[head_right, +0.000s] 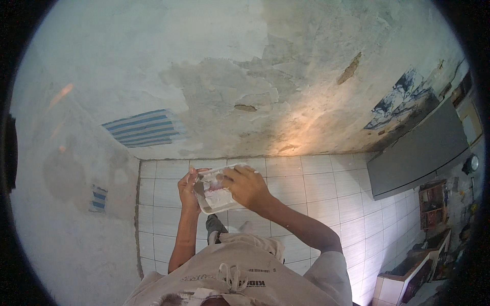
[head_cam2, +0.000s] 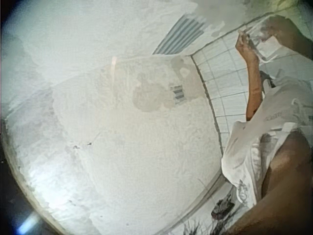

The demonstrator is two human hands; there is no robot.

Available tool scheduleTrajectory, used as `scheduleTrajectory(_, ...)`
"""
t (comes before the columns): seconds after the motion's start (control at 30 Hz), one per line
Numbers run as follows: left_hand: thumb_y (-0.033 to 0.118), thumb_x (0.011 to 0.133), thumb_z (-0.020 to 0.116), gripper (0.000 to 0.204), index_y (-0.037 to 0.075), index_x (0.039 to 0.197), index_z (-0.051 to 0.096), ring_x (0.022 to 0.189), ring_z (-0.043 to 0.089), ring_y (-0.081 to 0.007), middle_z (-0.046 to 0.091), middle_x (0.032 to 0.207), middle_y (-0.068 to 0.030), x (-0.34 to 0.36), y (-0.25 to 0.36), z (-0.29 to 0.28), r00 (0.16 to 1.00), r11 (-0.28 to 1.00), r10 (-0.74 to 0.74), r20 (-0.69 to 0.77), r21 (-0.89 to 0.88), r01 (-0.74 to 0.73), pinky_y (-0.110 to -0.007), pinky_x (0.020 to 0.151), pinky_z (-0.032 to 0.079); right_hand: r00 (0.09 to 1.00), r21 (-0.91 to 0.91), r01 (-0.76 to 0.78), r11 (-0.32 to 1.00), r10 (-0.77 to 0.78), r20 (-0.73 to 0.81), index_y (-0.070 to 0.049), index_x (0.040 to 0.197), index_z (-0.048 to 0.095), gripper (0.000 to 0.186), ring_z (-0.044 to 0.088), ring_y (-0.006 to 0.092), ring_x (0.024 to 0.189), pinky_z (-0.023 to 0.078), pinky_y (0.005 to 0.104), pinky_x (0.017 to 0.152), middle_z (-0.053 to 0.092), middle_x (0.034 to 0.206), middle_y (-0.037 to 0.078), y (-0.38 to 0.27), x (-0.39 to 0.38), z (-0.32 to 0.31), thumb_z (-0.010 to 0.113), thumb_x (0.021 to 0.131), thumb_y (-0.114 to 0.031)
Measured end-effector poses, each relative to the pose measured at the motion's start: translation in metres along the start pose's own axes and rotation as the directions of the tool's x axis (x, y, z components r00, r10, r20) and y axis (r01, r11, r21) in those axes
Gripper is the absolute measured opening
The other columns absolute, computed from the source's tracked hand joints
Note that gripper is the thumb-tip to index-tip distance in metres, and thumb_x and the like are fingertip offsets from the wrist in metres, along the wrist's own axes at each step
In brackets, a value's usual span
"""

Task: The person scoops plaster powder into a container, mixes the paste with a putty knife, and applies the mixture onto a damaged wall using the putty knife.

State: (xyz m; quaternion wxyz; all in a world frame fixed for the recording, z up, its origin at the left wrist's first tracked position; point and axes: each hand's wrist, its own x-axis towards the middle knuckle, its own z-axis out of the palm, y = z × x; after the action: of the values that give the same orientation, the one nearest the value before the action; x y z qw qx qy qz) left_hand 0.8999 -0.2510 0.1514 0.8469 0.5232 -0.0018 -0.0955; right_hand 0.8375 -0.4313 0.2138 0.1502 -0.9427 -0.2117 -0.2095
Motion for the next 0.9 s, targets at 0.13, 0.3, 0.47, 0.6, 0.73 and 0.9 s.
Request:
scheduleTrajectory(0.13,0.04,0.094,0.058,0.048,-0.006,0.093,0.069,0.071,0.062,-0.015,0.068,0.082,-0.0103,0.001,-0.001,-0.003,0.999,1.0,-0.007,-0.038,0.007,0.007,-0.028,0.067,0.05,0.998,0.041,0.013,0.999,-0.016,0.066,-0.012,0.107,0.066,0.042,0.059,0.0226,0.093,0.051,0.0373,0.078,0.061,0.103,0.003,-0.007,-0.012,0.008,0.069,0.066,-0.006)
scheduleTrajectory(0.3,0.042,0.094,0.058,0.05,-0.007,0.095,0.068,0.071,0.065,-0.0172,0.068,0.083,-0.0127,-0.002,0.002,0.002,0.998,0.999,-0.041,-0.038,-0.009,0.041,-0.029,0.065,0.054,0.997,0.075,0.064,0.995,-0.066,0.029,-0.012,0.101,0.068,0.037,0.061,0.0225,0.086,0.053,0.0344,0.074,0.063,0.098,0.002,-0.007,-0.016,-0.001,0.07,0.064,-0.008)
scheduleTrajectory(0.47,0.044,0.093,0.059,0.053,-0.009,0.096,0.066,0.071,0.067,-0.0197,0.068,0.083,-0.0154,0.0,0.006,0.005,0.995,0.998,-0.059,-0.077,-0.008,0.059,-0.032,0.064,0.057,0.999,0.152,0.028,0.988,-0.034,0.037,-0.011,0.096,0.068,0.032,0.063,0.0222,0.082,0.053,0.0344,0.071,0.064,0.092,0.003,-0.013,-0.021,0.0,0.069,0.064,-0.007)
scheduleTrajectory(0.6,0.043,0.092,0.06,0.052,-0.008,0.096,0.066,0.071,0.066,-0.0183,0.067,0.082,-0.0143,-0.002,0.002,0.012,0.994,0.997,-0.077,-0.079,-0.018,0.076,-0.031,0.064,0.056,0.999,0.181,0.02,0.983,-0.025,0.026,-0.008,0.087,0.069,0.018,0.064,0.0242,0.074,0.053,0.0344,0.067,0.064,0.084,0.005,-0.009,-0.008,-0.015,0.068,0.07,-0.005)
scheduleTrajectory(0.73,0.043,0.092,0.06,0.052,-0.008,0.098,0.065,0.071,0.064,-0.0172,0.067,0.084,-0.0132,-0.001,-0.01,0.009,0.996,0.998,-0.064,-0.066,-0.01,0.063,-0.03,0.065,0.055,0.999,0.243,-0.036,0.969,0.037,0.001,-0.006,0.084,0.069,0.009,0.063,0.0259,0.067,0.052,0.034,0.059,0.064,0.079,0.005,-0.002,0.005,-0.045,0.066,0.075,-0.006)
scheduleTrajectory(0.9,0.043,0.093,0.059,0.053,-0.009,0.101,0.063,0.073,0.065,-0.0184,0.066,0.088,-0.0144,-0.001,-0.006,0.009,0.995,0.998,-0.065,-0.074,-0.022,0.064,-0.031,0.067,0.056,0.993,0.127,-0.074,0.989,0.062,0.096,-0.006,0.085,0.069,0.012,0.062,0.0251,0.065,0.05,0.0348,0.056,0.062,0.077,0.004,0.0,-0.002,-0.038,0.068,0.074,-0.007)
